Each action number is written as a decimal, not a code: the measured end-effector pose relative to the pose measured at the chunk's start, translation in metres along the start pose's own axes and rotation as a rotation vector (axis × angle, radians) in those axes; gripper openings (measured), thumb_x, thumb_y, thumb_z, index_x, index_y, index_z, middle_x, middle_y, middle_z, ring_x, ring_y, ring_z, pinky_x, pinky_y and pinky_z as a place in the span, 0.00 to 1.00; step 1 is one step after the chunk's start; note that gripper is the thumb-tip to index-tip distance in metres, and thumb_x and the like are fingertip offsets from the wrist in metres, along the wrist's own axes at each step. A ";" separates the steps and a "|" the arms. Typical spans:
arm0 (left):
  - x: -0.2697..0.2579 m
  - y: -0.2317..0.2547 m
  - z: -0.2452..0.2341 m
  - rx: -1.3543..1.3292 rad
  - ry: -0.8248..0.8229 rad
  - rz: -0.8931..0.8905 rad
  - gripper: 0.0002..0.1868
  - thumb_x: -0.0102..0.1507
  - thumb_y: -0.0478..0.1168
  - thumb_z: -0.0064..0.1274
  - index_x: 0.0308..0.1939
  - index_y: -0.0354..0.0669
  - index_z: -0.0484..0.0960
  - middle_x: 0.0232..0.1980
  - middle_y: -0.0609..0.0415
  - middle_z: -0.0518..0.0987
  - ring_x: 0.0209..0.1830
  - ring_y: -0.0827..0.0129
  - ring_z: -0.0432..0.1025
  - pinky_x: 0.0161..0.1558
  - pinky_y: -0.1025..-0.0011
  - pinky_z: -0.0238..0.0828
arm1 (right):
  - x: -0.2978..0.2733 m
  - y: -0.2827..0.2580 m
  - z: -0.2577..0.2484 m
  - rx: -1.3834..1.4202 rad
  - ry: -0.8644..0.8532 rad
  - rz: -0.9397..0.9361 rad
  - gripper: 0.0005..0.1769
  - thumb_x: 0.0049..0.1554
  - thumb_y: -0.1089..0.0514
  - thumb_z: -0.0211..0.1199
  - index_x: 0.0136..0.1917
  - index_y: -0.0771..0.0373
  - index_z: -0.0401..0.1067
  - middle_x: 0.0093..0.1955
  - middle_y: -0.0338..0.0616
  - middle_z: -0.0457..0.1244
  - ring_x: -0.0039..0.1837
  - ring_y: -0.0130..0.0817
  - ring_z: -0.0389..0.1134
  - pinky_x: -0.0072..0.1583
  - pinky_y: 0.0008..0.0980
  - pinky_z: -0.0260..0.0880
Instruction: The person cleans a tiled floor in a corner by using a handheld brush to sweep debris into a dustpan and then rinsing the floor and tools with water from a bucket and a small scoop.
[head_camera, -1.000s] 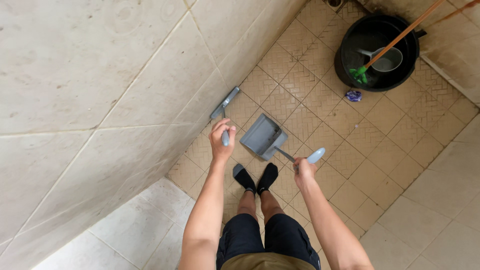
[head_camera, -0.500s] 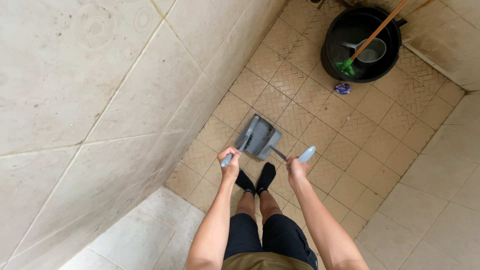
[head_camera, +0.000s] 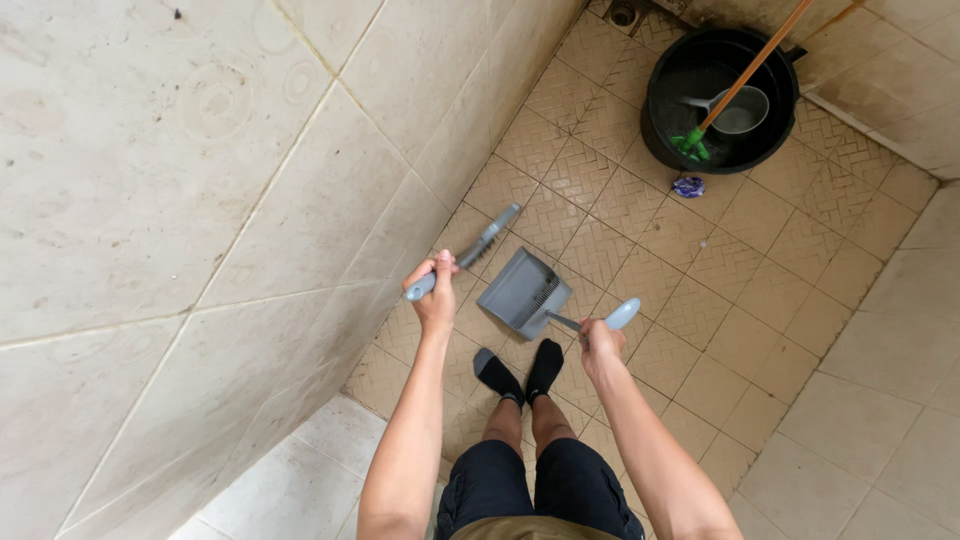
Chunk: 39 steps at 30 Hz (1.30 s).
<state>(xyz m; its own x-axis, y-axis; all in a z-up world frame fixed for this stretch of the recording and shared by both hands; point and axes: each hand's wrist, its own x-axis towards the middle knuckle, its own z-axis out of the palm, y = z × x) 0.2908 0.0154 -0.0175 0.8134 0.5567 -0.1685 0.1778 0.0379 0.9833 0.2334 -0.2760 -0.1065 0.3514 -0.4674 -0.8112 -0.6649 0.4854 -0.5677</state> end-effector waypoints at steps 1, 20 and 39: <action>0.002 0.000 0.000 -0.025 -0.029 -0.005 0.16 0.68 0.40 0.59 0.27 0.34 0.81 0.30 0.52 0.84 0.33 0.72 0.77 0.41 0.72 0.73 | -0.002 0.001 0.000 -0.020 -0.003 -0.003 0.08 0.42 0.74 0.54 0.37 0.72 0.72 0.32 0.43 0.63 0.32 0.29 0.60 0.34 0.30 0.54; -0.071 -0.099 0.003 -0.085 -0.225 -0.077 0.14 0.55 0.25 0.57 0.19 0.33 0.68 0.26 0.51 0.77 0.31 0.68 0.72 0.41 0.67 0.71 | -0.006 0.028 -0.007 -0.128 0.044 -0.076 0.07 0.42 0.72 0.56 0.36 0.72 0.73 0.29 0.42 0.60 0.29 0.28 0.55 0.31 0.30 0.46; -0.012 0.000 0.030 0.038 -0.080 0.065 0.15 0.67 0.42 0.58 0.30 0.35 0.80 0.29 0.58 0.71 0.30 0.74 0.63 0.34 0.71 0.59 | 0.015 -0.005 -0.015 0.080 0.016 0.025 0.11 0.43 0.75 0.54 0.39 0.69 0.73 0.39 0.45 0.65 0.38 0.31 0.62 0.38 0.29 0.61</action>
<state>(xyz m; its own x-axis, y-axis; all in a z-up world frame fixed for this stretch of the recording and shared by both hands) 0.2978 -0.0163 -0.0174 0.8651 0.4892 -0.1111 0.1432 -0.0286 0.9893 0.2321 -0.2963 -0.1142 0.3244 -0.4657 -0.8233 -0.6183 0.5543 -0.5572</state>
